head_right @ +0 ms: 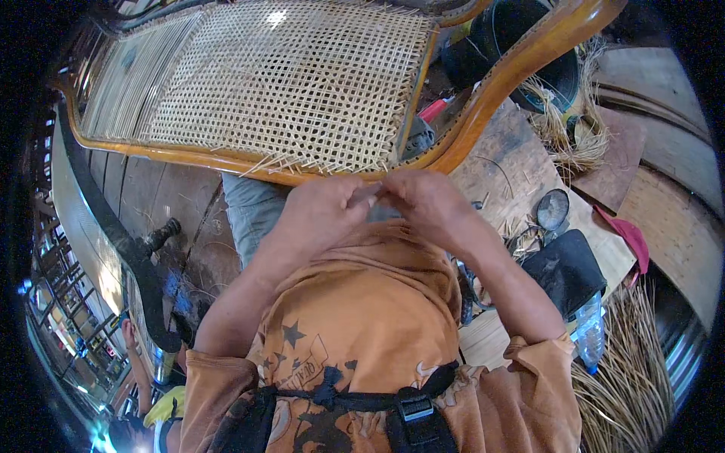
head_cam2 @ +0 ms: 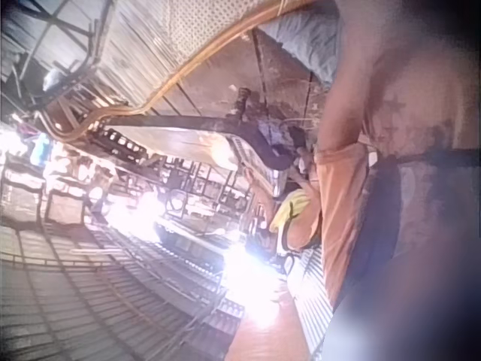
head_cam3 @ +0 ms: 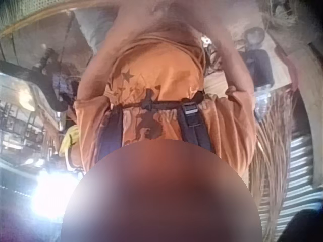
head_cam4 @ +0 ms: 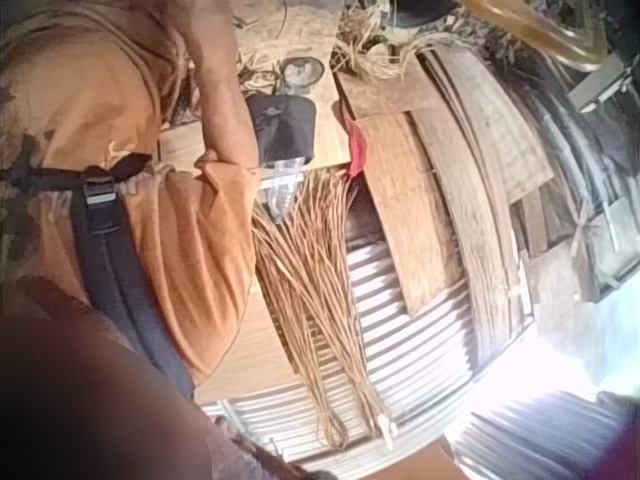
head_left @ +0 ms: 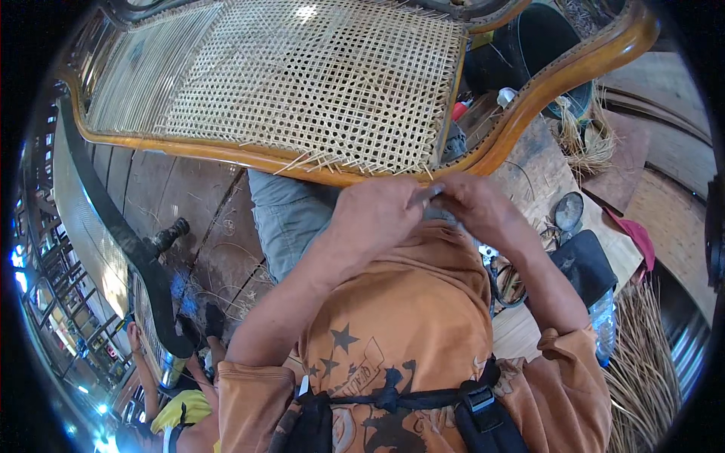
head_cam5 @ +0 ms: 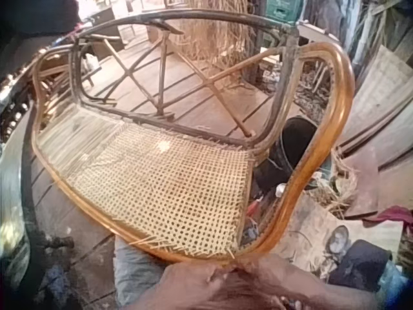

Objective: Manually weaving rattan or bamboo mesh onto a furniture frame.

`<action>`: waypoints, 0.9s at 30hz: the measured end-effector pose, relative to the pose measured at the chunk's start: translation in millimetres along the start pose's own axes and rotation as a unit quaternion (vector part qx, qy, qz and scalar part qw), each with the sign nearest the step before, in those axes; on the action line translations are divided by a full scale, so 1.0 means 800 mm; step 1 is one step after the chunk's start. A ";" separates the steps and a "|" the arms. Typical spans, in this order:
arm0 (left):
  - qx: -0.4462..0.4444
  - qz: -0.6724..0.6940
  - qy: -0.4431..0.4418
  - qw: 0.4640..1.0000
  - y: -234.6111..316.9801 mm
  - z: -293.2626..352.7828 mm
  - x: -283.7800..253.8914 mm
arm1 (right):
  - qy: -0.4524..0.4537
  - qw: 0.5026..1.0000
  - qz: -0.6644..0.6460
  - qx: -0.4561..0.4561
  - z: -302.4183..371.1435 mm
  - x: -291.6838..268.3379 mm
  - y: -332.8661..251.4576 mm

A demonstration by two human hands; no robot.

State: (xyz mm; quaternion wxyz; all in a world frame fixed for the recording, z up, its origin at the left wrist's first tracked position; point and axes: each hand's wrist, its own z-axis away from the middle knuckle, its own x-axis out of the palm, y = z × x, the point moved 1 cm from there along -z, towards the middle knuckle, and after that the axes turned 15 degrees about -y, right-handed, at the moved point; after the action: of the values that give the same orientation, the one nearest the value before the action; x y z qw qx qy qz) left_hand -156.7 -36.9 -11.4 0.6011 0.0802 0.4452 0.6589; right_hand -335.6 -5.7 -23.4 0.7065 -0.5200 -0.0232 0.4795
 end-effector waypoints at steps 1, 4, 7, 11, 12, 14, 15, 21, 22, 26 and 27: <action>0.000 0.002 0.000 1.000 0.001 -0.002 -0.008 | 0.005 0.999 0.049 0.014 -0.003 -0.006 0.007; -0.142 -0.093 0.001 0.986 -0.012 -0.015 -0.028 | 0.075 0.997 0.016 -0.031 -0.017 -0.038 0.032; -0.144 -0.063 -0.079 0.984 -0.028 -0.028 -0.034 | -0.024 0.996 0.070 0.048 -0.040 -0.066 0.023; -0.083 -0.136 -0.080 0.984 -0.061 -0.052 -0.025 | -0.055 0.989 0.130 0.049 -0.059 -0.071 0.036; -0.085 -0.136 -0.080 0.984 -0.057 -0.052 -0.027 | -0.065 0.988 0.130 0.053 -0.063 -0.071 0.036; -0.072 -0.180 -0.069 0.979 -0.047 -0.052 -0.031 | -0.075 0.987 0.130 0.056 -0.068 -0.070 0.040; -0.073 -0.180 -0.069 0.979 -0.045 -0.053 -0.031 | -0.079 0.988 0.117 0.055 -0.070 -0.067 0.044; -0.108 -0.260 -0.075 0.957 -0.016 -0.060 -0.043 | -0.101 0.974 0.168 0.110 -0.077 -0.054 0.050; -0.093 -0.278 -0.069 0.953 -0.010 -0.060 -0.046 | -0.104 0.969 0.174 0.139 -0.078 -0.053 0.049; -0.075 -0.314 -0.069 0.944 -0.002 -0.065 -0.049 | -0.101 0.966 0.189 0.143 -0.078 -0.051 0.046; -0.074 -0.314 -0.069 0.944 -0.001 -0.066 -0.050 | -0.105 0.963 0.194 0.156 -0.080 -0.048 0.049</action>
State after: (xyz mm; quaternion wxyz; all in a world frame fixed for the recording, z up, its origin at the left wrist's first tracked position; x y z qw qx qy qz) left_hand -179.4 -97.0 -25.8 0.8109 -0.0632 0.3548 0.4610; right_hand -347.9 -78.4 -64.7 0.6661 -0.3442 0.0791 0.6570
